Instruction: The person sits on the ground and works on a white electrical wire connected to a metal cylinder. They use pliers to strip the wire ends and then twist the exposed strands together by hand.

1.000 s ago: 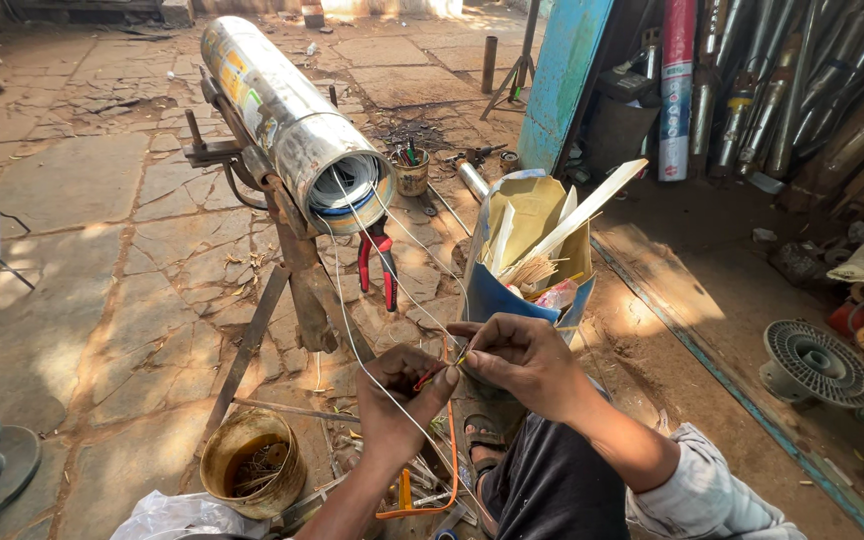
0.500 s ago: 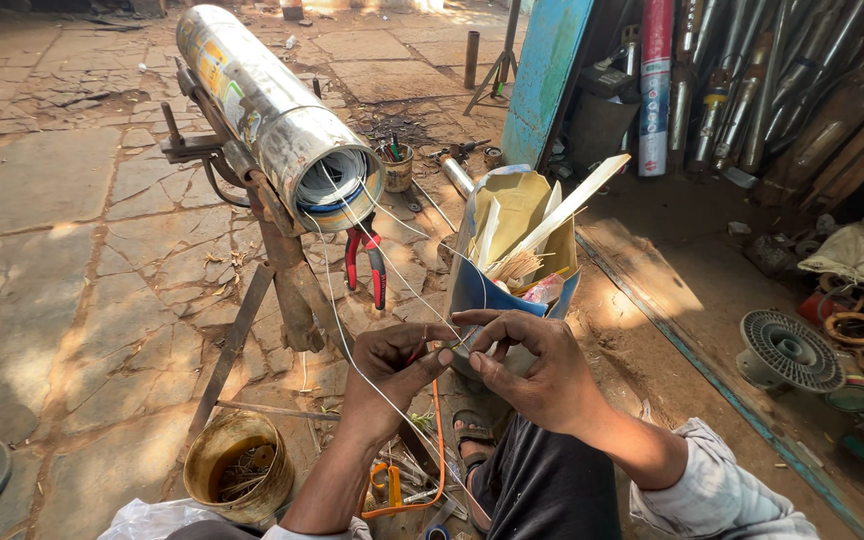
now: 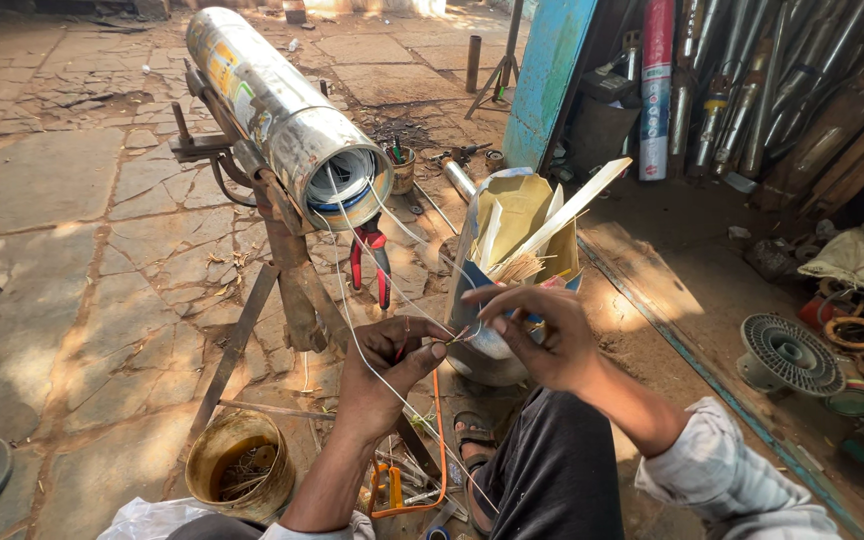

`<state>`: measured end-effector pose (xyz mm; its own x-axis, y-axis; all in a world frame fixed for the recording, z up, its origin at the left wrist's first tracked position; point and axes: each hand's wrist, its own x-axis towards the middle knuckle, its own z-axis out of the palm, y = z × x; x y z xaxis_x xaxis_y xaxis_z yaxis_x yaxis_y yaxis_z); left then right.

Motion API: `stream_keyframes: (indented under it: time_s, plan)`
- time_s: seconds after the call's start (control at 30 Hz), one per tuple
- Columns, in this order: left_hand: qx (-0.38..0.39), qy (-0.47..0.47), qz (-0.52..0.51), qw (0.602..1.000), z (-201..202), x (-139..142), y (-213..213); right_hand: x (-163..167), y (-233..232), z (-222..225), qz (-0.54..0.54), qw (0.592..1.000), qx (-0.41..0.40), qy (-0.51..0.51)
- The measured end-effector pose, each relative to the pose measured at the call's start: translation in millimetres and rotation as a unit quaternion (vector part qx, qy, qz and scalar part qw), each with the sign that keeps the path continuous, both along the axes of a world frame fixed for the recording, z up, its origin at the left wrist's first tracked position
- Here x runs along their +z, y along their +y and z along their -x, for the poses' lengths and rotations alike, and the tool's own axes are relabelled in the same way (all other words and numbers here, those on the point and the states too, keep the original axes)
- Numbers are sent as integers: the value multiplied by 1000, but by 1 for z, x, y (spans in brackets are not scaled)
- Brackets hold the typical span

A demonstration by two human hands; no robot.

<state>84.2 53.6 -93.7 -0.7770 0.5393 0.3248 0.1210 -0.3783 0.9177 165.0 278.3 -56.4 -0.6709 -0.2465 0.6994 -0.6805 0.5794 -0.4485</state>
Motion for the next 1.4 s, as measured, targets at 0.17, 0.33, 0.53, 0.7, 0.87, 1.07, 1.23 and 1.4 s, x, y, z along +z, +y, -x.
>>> stream_keyframes:
  time_s: [0.17,0.33,0.53,0.7,0.87,1.07,1.23,1.4]
  plan:
    - [-36,-13,-36,999,1,-3,1,48,12,11,-366,883,11,293]
    - [-51,-21,-42,998,2,-3,2,70,1,10,-437,834,53,332]
    - [-53,-34,-35,997,0,1,1,79,2,5,-470,816,53,332]
    - [-62,-28,-41,997,-4,6,0,72,1,10,-456,828,67,319]
    - [2,1,42,999,-10,13,-2,51,-16,10,-188,979,32,74]
    - [-7,18,52,998,-6,14,-4,48,-29,-7,-36,937,-121,-325]
    - [-25,9,18,999,-4,9,-9,55,-29,-21,-369,877,-108,287]
    - [-56,-15,-7,998,-3,8,-10,63,-21,-10,-532,768,-67,351]
